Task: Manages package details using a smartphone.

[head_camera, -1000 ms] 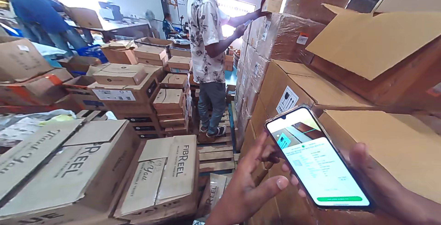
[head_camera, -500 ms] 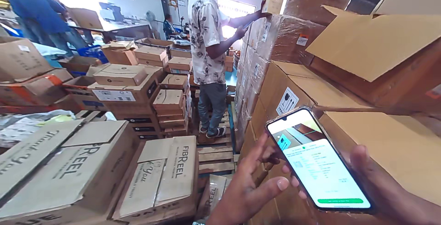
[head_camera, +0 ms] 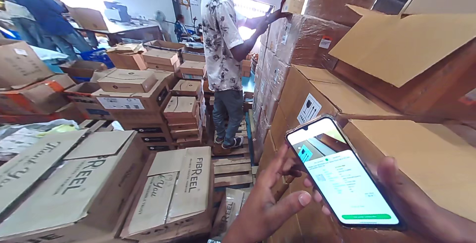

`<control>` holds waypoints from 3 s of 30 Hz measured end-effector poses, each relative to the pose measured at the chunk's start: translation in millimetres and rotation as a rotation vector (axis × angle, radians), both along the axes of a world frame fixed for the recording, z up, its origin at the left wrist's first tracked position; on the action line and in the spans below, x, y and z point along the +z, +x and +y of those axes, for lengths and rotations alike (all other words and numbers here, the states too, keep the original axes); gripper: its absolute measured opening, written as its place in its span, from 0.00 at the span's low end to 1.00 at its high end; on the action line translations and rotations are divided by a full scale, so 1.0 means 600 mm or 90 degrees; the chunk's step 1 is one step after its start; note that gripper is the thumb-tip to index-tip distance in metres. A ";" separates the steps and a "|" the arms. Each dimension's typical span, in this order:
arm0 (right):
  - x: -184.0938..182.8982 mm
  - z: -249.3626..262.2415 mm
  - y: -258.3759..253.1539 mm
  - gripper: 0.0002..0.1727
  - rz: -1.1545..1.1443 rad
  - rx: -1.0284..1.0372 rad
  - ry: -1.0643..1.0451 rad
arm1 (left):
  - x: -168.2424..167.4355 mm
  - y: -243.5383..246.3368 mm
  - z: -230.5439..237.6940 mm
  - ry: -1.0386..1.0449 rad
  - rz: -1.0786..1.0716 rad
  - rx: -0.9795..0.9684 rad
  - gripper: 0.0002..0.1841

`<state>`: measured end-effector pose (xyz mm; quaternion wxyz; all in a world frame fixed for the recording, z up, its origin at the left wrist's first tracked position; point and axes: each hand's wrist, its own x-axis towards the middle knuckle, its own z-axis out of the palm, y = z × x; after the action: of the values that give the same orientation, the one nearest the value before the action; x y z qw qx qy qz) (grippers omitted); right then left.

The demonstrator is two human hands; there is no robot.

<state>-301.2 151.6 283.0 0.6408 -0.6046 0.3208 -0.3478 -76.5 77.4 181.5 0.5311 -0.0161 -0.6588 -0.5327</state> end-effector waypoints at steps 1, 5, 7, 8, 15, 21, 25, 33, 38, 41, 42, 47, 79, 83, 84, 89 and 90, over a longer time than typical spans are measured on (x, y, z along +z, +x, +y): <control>0.000 0.000 0.000 0.47 0.000 0.000 0.001 | 0.000 0.000 0.000 0.001 0.001 0.002 0.50; 0.001 0.001 0.002 0.46 -0.005 0.001 0.008 | 0.000 0.000 0.001 0.001 0.006 0.005 0.49; 0.002 0.001 0.003 0.46 -0.006 0.000 0.009 | 0.000 0.001 0.001 0.002 0.004 0.000 0.49; 0.003 0.001 0.003 0.46 -0.005 0.000 0.011 | 0.001 0.001 0.002 0.004 0.004 -0.003 0.49; 0.002 0.002 0.003 0.47 -0.007 -0.006 0.023 | 0.002 0.003 0.003 0.008 -0.001 -0.011 0.49; 0.000 0.001 0.002 0.48 -0.009 -0.004 0.020 | 0.003 0.001 0.002 0.004 0.009 -0.015 0.49; 0.001 0.002 0.004 0.47 -0.009 -0.008 0.012 | 0.002 0.001 0.002 0.003 0.008 -0.012 0.49; 0.000 0.001 0.003 0.47 -0.013 -0.011 0.016 | 0.003 0.001 0.001 0.001 0.010 -0.017 0.49; 0.002 0.003 0.003 0.48 -0.001 -0.013 0.015 | 0.004 0.001 0.000 0.000 0.003 -0.014 0.49; 0.002 0.002 0.003 0.47 -0.003 -0.010 0.014 | 0.003 0.001 0.000 0.000 0.004 -0.013 0.50; 0.002 0.002 0.004 0.47 -0.003 -0.010 0.013 | 0.002 0.001 0.000 0.000 0.006 -0.011 0.50; 0.000 0.000 0.001 0.47 -0.009 -0.005 0.011 | 0.002 0.001 0.000 -0.001 0.007 -0.010 0.49; 0.001 0.003 0.003 0.47 0.005 0.006 0.009 | -0.002 0.005 0.004 -0.003 0.006 -0.008 0.48; 0.000 0.002 0.002 0.47 -0.001 0.007 0.015 | -0.002 0.005 0.004 -0.005 0.005 0.001 0.48; 0.000 0.002 0.003 0.47 -0.002 0.007 0.017 | -0.003 0.006 0.004 -0.004 0.006 0.003 0.48; -0.004 -0.003 0.000 0.50 -0.016 0.023 0.026 | -0.002 0.015 -0.019 0.007 0.018 0.045 0.45; -0.005 -0.004 -0.001 0.50 -0.018 0.025 0.031 | -0.001 0.019 -0.030 0.010 0.023 0.062 0.45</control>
<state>-301.6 149.0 280.1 0.6666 -0.5900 0.3078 -0.3357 -65.4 59.5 180.6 0.5684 0.0101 -0.6449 -0.5108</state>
